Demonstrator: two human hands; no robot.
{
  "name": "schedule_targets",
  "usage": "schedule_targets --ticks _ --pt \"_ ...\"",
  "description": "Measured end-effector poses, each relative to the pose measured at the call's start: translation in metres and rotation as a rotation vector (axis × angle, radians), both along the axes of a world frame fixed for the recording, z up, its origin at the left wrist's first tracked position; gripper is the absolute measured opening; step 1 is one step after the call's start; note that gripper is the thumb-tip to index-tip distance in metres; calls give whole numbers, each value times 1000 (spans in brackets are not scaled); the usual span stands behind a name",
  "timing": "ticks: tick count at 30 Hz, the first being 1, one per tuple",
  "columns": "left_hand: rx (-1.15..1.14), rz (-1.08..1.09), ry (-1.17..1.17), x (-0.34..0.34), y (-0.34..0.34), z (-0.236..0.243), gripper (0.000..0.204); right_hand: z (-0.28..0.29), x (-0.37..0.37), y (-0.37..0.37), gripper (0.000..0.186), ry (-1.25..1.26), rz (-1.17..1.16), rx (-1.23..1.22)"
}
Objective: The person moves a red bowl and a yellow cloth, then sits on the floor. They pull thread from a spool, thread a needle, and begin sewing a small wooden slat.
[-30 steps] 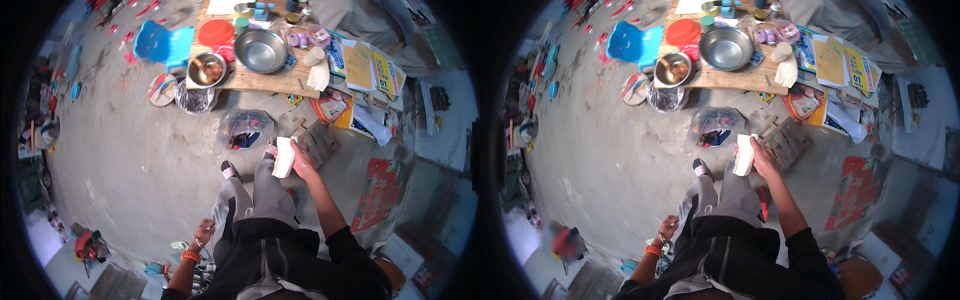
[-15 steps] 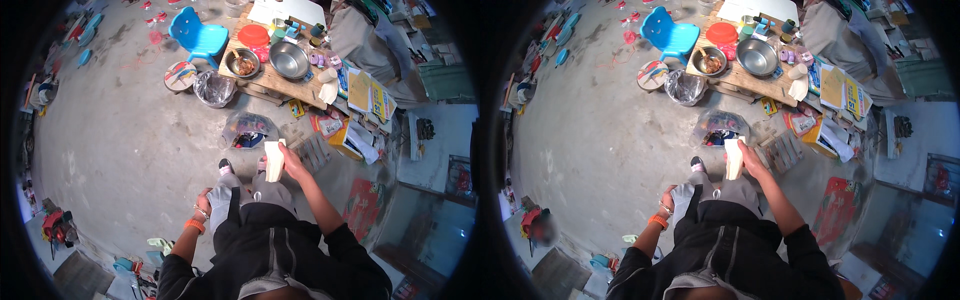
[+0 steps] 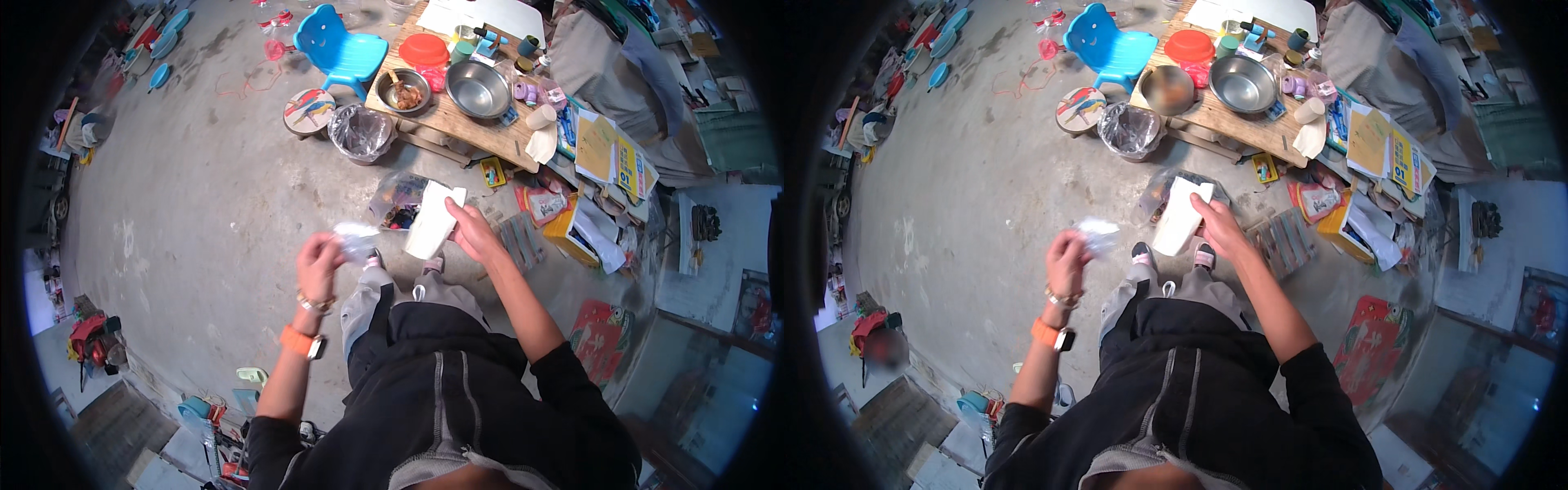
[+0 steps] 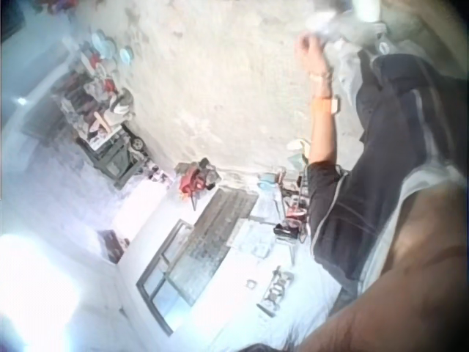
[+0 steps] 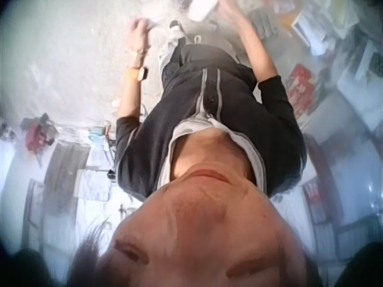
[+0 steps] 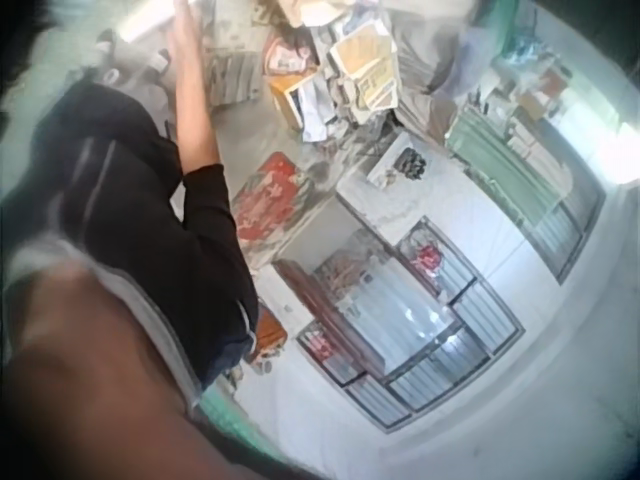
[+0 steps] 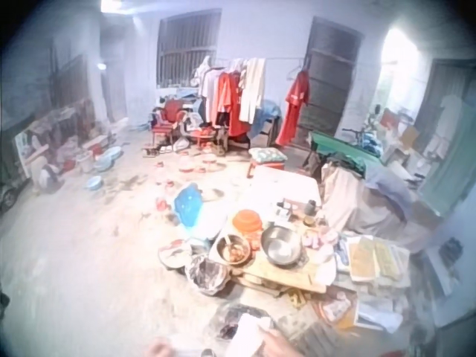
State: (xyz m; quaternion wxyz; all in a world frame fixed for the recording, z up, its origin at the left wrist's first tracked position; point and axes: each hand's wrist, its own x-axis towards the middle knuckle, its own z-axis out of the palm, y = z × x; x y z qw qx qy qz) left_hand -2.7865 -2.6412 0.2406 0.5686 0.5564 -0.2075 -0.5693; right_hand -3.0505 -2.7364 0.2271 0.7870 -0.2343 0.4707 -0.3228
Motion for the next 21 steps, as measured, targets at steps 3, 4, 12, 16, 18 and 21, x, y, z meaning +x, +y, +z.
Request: schedule_targets --ticks 3,4,12,16,18,21 --pt "-77 -77 236 -68 -26 14 6 23 2 4 29 -7 26 -77" --pt "-99 -119 246 -83 -31 20 6 28 0 6 28 -7 13 -72" --pt "-231 -202 -313 -121 -44 2 4 40 -22 24 25 101 54 -111" --pt "-98 -327 -153 -116 -42 9 3 39 -39 27 28 242 93 -174" --pt "-162 -296 -229 -113 -45 10 2 40 -42 28 29 405 94 -265" --pt "-292 -214 -360 -117 -47 18 6 47 -41 36 26 293 7 -238"
